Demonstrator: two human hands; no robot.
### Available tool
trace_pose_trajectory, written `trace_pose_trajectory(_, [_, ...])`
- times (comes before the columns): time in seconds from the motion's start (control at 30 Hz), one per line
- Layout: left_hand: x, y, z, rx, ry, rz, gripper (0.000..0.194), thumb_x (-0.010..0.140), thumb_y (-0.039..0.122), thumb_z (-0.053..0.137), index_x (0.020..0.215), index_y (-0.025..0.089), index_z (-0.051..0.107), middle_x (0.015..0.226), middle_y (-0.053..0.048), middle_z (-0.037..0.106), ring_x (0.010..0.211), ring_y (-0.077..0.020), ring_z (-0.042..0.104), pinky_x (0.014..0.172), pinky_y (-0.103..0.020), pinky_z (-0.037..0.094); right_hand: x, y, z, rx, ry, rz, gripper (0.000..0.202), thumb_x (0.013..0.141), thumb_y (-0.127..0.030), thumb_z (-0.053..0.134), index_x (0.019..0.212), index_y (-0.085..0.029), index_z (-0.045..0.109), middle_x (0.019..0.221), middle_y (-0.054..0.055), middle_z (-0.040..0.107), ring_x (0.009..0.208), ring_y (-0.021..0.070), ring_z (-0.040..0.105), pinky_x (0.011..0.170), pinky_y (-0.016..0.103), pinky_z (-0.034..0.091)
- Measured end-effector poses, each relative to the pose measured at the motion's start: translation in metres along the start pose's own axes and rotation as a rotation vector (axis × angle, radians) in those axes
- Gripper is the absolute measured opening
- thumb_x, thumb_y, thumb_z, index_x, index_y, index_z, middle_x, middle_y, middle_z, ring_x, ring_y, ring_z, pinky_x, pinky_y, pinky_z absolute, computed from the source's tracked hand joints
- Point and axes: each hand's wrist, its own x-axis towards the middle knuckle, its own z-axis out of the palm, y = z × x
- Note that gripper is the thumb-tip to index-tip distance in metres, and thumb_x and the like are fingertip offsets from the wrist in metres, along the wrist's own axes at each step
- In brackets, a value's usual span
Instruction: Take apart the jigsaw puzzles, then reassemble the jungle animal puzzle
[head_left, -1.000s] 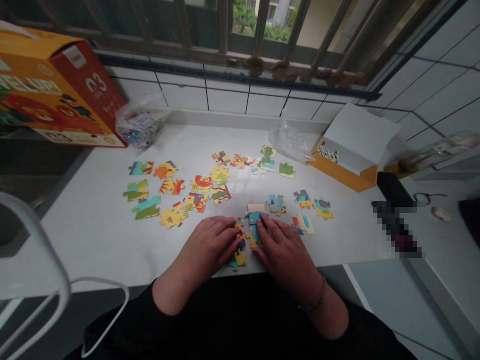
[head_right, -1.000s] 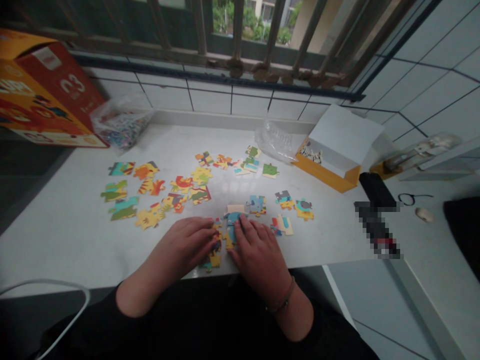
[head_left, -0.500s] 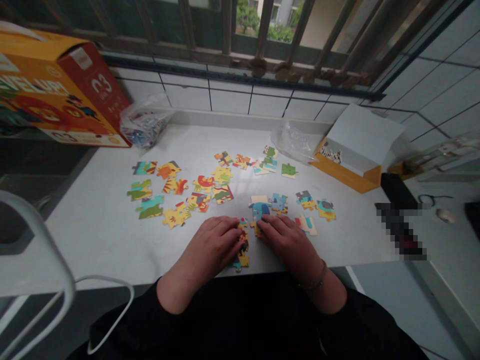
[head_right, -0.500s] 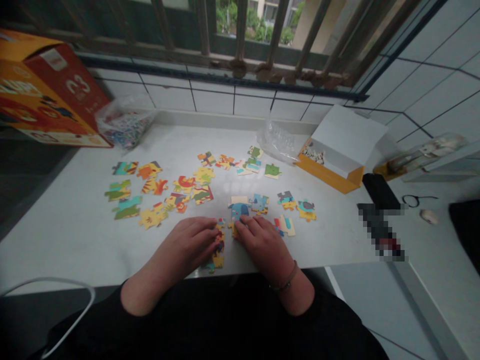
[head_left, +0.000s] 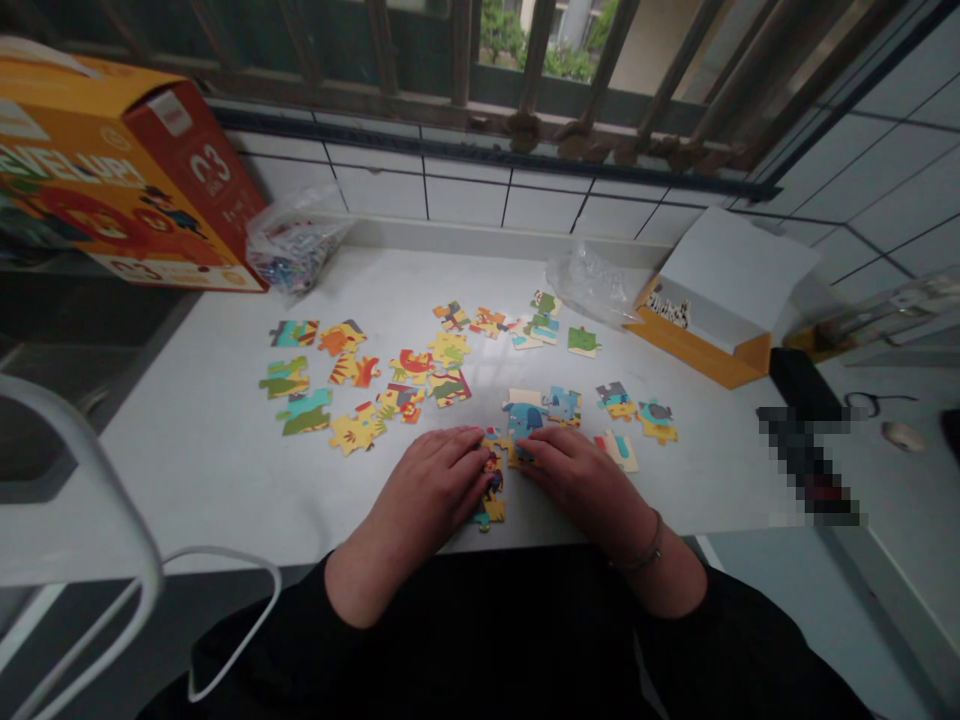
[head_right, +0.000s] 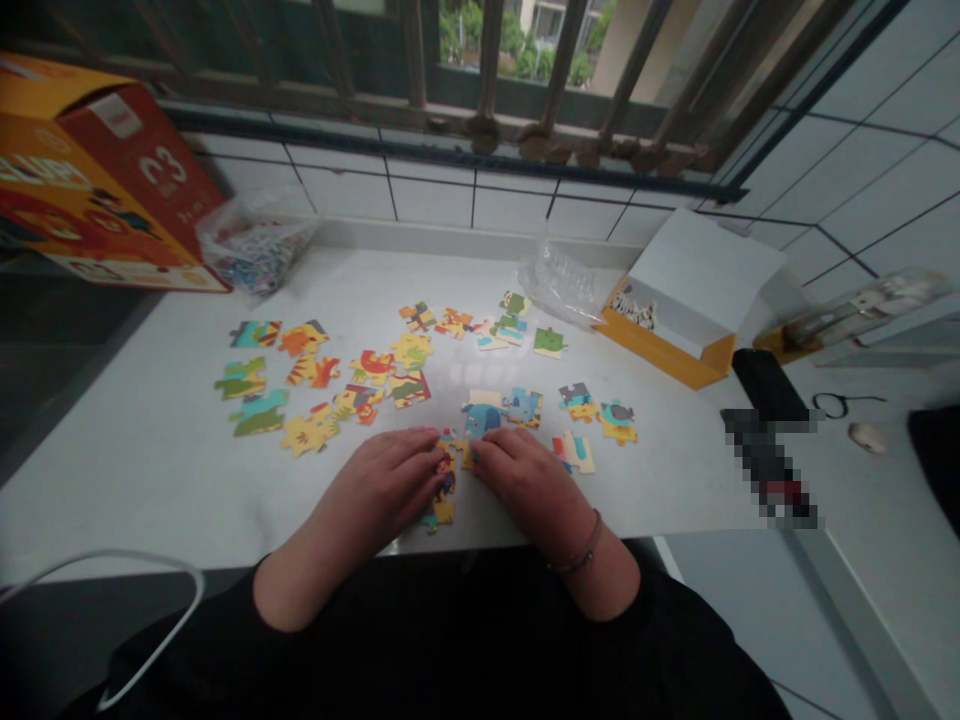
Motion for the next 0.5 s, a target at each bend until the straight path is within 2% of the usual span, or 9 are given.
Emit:
trace_pose_trajectory(0.23, [0.0018,0.0020,-0.0025,-0.012,-0.044,-0.018,0.020,0.106,0.028,0.067,0.122,0.019,0.075,0.140,-0.015,0.076,0.127,-0.0338,0.073,0.106,-0.055,0.061,-0.0024,0.0023,-0.0018,-0.016,-0.007,-0.082,0.018,0.108,-0.014,0.062,0.122,-0.017,0.073,0.110,0.012,0.076,0.100,0.0251,0.072,0.092,0.041,0.066])
trace_pose_trajectory(0.5, [0.0014,0.0012,-0.0012,-0.006,-0.084,-0.025,0.025,0.107,0.031,0.066,0.128,0.020,0.074,0.146,-0.015,0.073,0.133,-0.0340,0.070,0.109,-0.055,0.058,-0.0062,0.0087,-0.0013,0.019,0.043,-0.117,0.022,0.109,-0.011,0.059,0.124,-0.017,0.073,0.114,0.013,0.075,0.103,0.0244,0.072,0.092,0.040,0.066])
